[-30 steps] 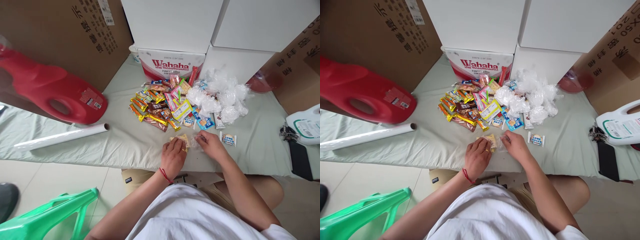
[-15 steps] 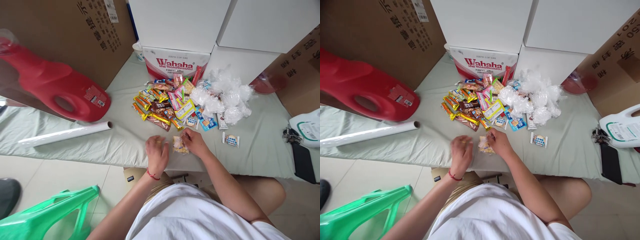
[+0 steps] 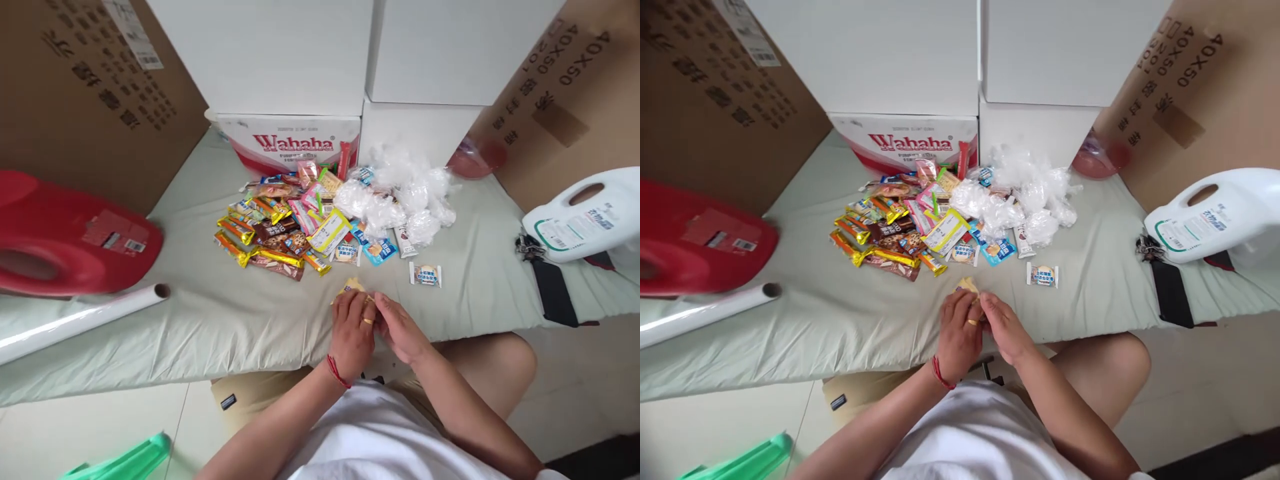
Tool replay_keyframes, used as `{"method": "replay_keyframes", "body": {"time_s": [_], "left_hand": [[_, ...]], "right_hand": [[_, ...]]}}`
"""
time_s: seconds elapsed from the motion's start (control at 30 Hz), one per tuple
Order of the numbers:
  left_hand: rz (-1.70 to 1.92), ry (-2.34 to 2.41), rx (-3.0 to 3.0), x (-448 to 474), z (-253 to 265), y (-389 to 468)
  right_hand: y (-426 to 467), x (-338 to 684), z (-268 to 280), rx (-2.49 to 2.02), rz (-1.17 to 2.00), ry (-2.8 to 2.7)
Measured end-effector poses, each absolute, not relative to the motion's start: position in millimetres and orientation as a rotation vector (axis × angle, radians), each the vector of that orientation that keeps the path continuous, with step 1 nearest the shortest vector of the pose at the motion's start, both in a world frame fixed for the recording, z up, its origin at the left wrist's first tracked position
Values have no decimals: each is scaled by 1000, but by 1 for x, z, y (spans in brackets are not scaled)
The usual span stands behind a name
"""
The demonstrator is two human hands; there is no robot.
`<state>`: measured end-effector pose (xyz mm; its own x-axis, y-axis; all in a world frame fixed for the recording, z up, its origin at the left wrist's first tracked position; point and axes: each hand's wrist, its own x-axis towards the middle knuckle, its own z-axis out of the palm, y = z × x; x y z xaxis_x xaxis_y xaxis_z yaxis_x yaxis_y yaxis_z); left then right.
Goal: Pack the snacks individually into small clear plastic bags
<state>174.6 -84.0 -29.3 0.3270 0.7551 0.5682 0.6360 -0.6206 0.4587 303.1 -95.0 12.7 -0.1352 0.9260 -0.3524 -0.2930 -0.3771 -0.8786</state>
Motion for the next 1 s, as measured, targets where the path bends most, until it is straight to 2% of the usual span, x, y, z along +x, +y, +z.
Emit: {"method": "replay_keyframes", "body": {"time_s": [0.17, 0.27, 0.53, 0.7, 0.87, 1.0], "left_hand": [[1123, 826, 2265, 181, -35, -88], [1050, 709, 2015, 173, -28, -86], [1031, 695, 1318, 157, -6, -66], [1284, 1102, 975, 149, -3, -51], [765, 1025, 942, 157, 0, -51], [744, 1025, 890, 183, 2, -62]], "right_hand": [[-97, 318, 1, -1163, 1671, -554], [-93, 325, -2, -1193, 1643, -538], [-85, 328, -19, -1247, 1624, -616], [-86, 344, -17, -1178, 1533, -715], [-91, 356, -1, -1134, 1589, -988], [-98, 357, -3, -1246, 1480, -819]]}}
